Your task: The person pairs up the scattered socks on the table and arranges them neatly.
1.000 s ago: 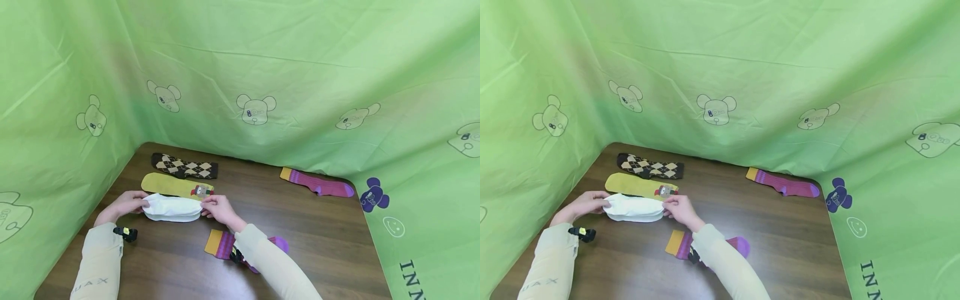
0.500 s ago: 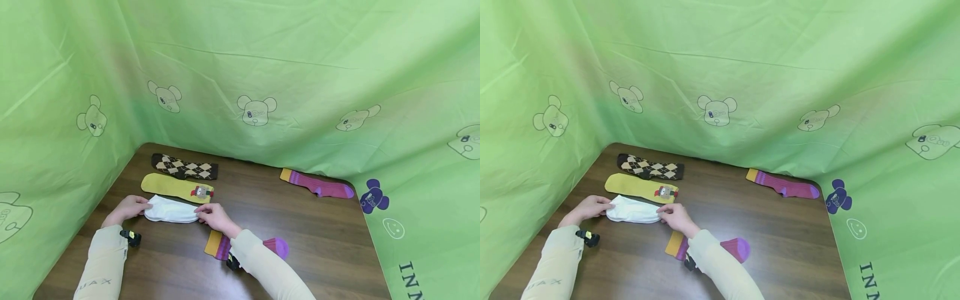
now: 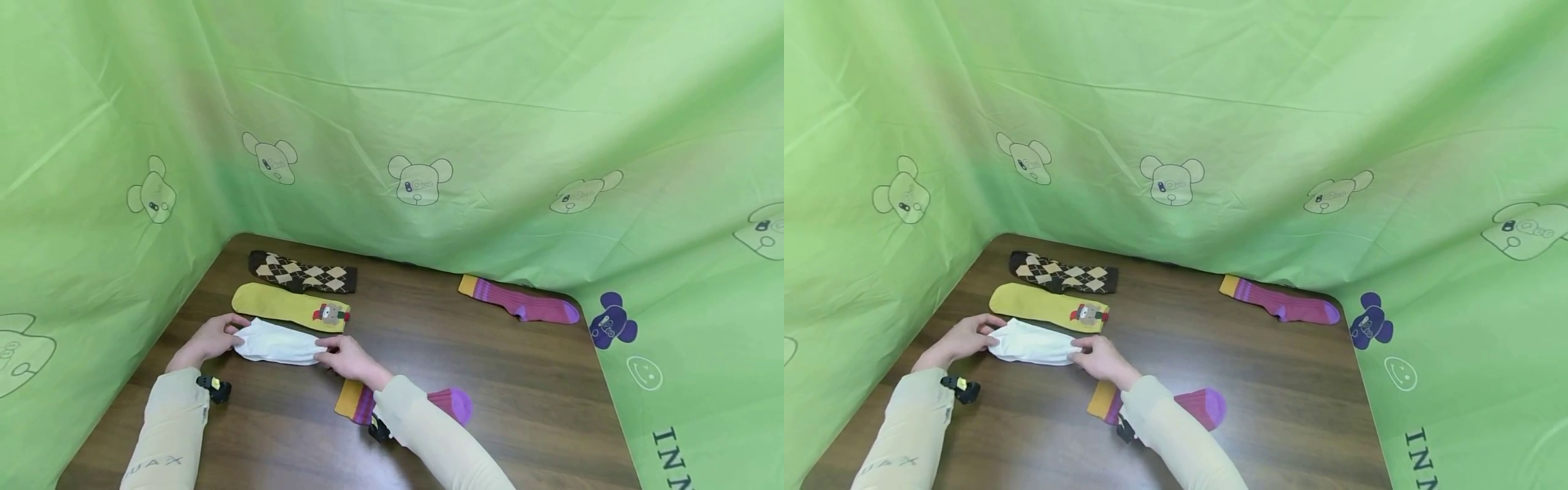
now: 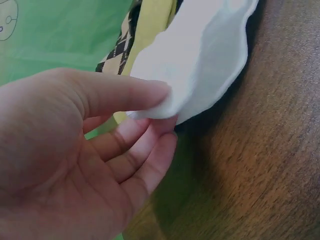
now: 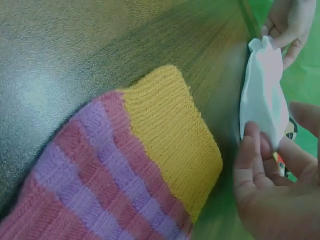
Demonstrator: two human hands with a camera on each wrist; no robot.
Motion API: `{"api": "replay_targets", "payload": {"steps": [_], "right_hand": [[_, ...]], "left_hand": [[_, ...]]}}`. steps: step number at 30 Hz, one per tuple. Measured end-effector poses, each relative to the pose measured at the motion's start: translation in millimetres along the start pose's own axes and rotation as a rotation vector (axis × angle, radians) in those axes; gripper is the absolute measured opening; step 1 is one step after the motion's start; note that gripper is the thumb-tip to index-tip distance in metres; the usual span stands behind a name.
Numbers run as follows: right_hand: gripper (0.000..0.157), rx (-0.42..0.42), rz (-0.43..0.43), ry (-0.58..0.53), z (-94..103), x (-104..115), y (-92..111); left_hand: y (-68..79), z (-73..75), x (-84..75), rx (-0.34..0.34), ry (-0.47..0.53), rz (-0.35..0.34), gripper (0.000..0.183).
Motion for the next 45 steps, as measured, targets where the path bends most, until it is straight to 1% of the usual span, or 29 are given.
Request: {"api": "replay_targets", "payload": {"steps": [1, 5, 8, 11, 14, 17, 21, 26, 28, 31, 35, 39, 45], "right_hand": [[0.038, 0.023, -0.003, 0.034, -1.1, 0.7, 0.2], [0.044, 0.09, 0.051, 0.204, -2.7, 7.8, -0.9], [0.05, 0.11, 0.091, 0.306, -3.0, 10.9, -3.1], [0.056, 0.111, 0.085, 0.325, -2.9, 10.9, -4.0], [0.058, 0.093, 0.074, 0.325, -1.2, 9.9, -4.4], [0.054, 0.051, 0.072, 0.298, 4.4, 10.7, -2.9], [0.046, -0.001, 0.077, 0.253, 14.3, 10.8, -0.1], [0.042, -0.048, 0.055, 0.196, 29.2, 9.9, 0.9], [0.043, -0.067, 0.05, 0.168, 36.2, 11.3, 2.1], [0.046, -0.099, 0.06, 0.132, 47.2, 13.4, 4.6], [0.048, -0.144, 0.066, 0.105, 62.7, 14.0, 9.8], [0.046, -0.187, 0.064, 0.063, 77.0, 13.2, 15.9], [0.044, -0.242, 0.06, 0.035, 96.6, 9.6, 27.2]], "left_hand": [[0.5, 0.2, -0.1, -0.005, -0.022, 0.01, 0.041], [0.0, 1.4, 1.6, -0.028, -0.11, 0.056, 0.04], [-1.7, 2.3, 3.2, -0.043, -0.153, 0.08, 0.037], [-2.8, 3.2, 5.0, -0.054, -0.16, 0.102, 0.036], [-3.0, 3.1, 5.7, -0.049, -0.156, 0.109, 0.037], [-4.0, 3.9, 5.2, -0.063, -0.168, 0.11, 0.037], [-3.4, 7.6, -2.9, -0.111, -0.172, 0.092, 0.04], [-4.6, 10.9, -23.1, -0.154, -0.142, 0.029, 0.042], [-5.9, 9.9, -33.2, -0.174, -0.133, -0.02, 0.04], [-6.2, 4.2, -49.0, -0.195, -0.111, -0.089, 0.036], [-6.1, -9.1, -67.3, -0.188, -0.074, -0.165, 0.033], [-3.9, -21.2, -82.7, -0.171, -0.067, -0.209, 0.032], [-0.2, -30.4, -100.3, -0.158, -0.065, -0.232, 0.036]]}}
Point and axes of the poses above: each hand's wrist, its own y-axis away from the middle knuckle, its own z-axis out of the back of the hand, x = y × z, the point moved 7 cm from there along -y, towards the middle knuckle, and after that the axes turned 12 degrees about z, right-handed, at the moved point
